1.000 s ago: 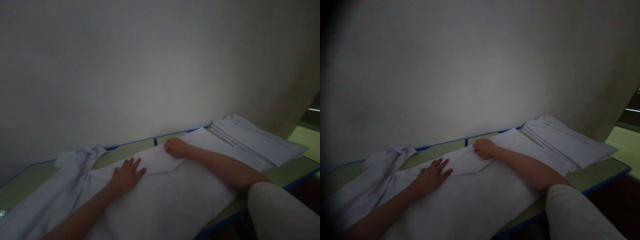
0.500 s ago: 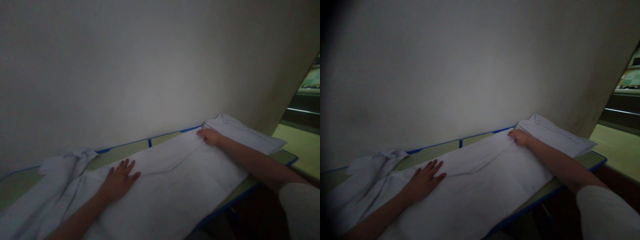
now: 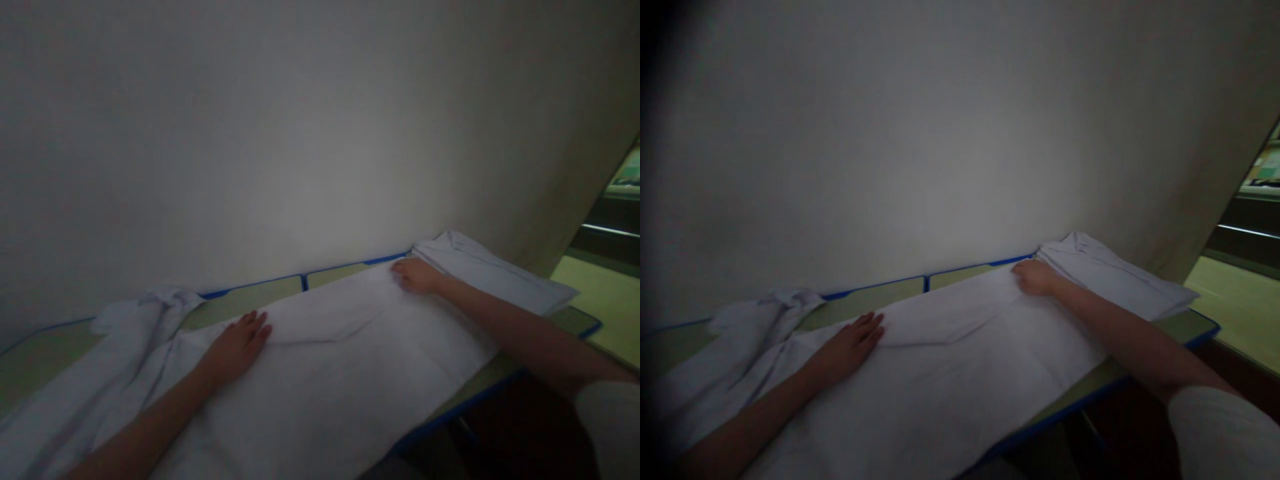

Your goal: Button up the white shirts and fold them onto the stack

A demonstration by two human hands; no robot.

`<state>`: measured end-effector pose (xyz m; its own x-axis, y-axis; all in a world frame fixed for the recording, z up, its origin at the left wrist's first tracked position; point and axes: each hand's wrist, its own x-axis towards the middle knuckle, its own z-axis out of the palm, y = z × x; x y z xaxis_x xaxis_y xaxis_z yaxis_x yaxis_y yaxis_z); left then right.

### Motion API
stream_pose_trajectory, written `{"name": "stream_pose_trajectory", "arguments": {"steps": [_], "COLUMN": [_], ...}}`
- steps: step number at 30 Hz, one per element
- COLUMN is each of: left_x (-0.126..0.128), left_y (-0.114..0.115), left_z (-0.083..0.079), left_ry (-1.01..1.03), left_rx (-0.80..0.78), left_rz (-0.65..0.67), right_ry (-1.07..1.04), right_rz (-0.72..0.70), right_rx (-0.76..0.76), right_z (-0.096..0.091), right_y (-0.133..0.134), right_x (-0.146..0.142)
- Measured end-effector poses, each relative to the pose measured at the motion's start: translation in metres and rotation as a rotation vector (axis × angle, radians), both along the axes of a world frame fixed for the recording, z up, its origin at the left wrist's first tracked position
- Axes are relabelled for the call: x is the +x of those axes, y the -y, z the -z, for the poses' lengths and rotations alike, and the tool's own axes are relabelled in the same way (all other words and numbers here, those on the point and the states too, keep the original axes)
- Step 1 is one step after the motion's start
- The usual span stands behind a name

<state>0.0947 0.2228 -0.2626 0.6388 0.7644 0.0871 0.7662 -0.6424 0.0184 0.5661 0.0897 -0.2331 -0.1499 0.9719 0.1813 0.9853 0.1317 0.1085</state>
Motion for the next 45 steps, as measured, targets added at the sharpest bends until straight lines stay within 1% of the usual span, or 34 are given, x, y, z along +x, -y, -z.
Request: {"name": "stream_pose_trajectory", "arguments": {"steps": [1,3,5,6,7,8,9,10,11,12,13,14,15,17,19,21,23,25,27,30,33,36,38,41,43,45], "left_x": [-0.001,-0.003,-0.004,-0.004,-0.005,-0.006,-0.007,-0.008,-0.009,-0.01,-0.011,-0.012,-0.013,-0.015,-0.015,-0.014,-0.011,-0.008,-0.005,-0.002,0.0,0.006,0.01,0.011,0.008,0.001], "left_y": [-0.002,-0.003,-0.002,-0.001,-0.001,0.0,-0.001,-0.001,-0.001,-0.002,-0.002,-0.003,-0.004,-0.006,-0.009,-0.014,-0.023,-0.035,-0.05,-0.076,-0.101,-0.118,-0.124,-0.126,-0.125,-0.125], "left_z": [0.001,0.002,0.003,0.003,0.004,0.004,0.004,0.004,0.004,0.004,0.005,0.006,0.006,0.008,0.01,0.01,0.009,0.006,0.004,0.003,0.005,0.007,0.008,0.01,0.011,0.01], "left_ry": [-0.002,-0.01,-0.037,-0.056,-0.078,-0.099,-0.116,-0.127,-0.13,-0.126,-0.117,-0.107,-0.099,-0.094,-0.096,-0.102,-0.108,-0.114,-0.124,-0.148,-0.153,-0.145,-0.139,-0.133,-0.138,-0.153], "left_rx": [0.003,0.033,0.064,0.072,0.073,0.072,0.069,0.067,0.066,0.064,0.062,0.059,0.054,0.041,0.029,0.017,-0.001,-0.023,-0.044,-0.066,-0.07,-0.072,-0.074,-0.064,-0.054,-0.056], "left_rz": [0.008,0.019,0.025,0.028,0.038,0.046,0.052,0.055,0.055,0.053,0.05,0.05,0.054,0.056,0.057,0.062,0.07,0.079,0.091,0.111,0.153,0.195,0.199,0.171,0.113,0.024], "right_ry": [-0.036,-0.109,-0.124,-0.111,-0.104,-0.106,-0.116,-0.129,-0.145,-0.163,-0.178,-0.194,-0.203,-0.216,-0.214,-0.21,-0.196,-0.189,-0.187,-0.187,-0.185,-0.18,-0.172,-0.159,-0.158,-0.162], "right_rz": [-0.06,-0.211,-0.412,-0.517,-0.593,-0.632,-0.627,-0.611,-0.584,-0.551,-0.517,-0.486,-0.425,-0.31,-0.151,-0.004,0.045,0.064,0.083,0.117,0.16,0.208,0.242,0.257,0.252,0.26], "right_rx": [0.041,0.048,0.055,0.066,0.077,0.086,0.088,0.081,0.063,0.035,0.001,-0.036,-0.069,-0.11,-0.155,-0.179,-0.194,-0.19,-0.18,-0.175,-0.173,-0.173,-0.178,-0.192,-0.21,-0.231], "right_z": [-0.002,-0.002,0.007,0.013,0.019,0.027,0.033,0.04,0.046,0.051,0.055,0.059,0.062,0.068,0.075,0.083,0.093,0.101,0.106,0.109,0.111,0.114,0.116,0.118,0.117,0.115], "right_y": [-0.01,-0.034,-0.059,-0.071,-0.081,-0.089,-0.095,-0.1,-0.103,-0.104,-0.103,-0.1,-0.096,-0.082,-0.067,-0.056,-0.053,-0.058,-0.066,-0.078,-0.085,-0.086,-0.085,-0.081,-0.079,-0.077], "right_x": [-0.029,-0.103,-0.184,-0.221,-0.253,-0.277,-0.292,-0.297,-0.291,-0.276,-0.253,-0.223,-0.188,-0.114,-0.045,0.007,0.037,0.047,0.046,0.04,0.039,0.043,0.048,0.058,0.064,0.068]}}
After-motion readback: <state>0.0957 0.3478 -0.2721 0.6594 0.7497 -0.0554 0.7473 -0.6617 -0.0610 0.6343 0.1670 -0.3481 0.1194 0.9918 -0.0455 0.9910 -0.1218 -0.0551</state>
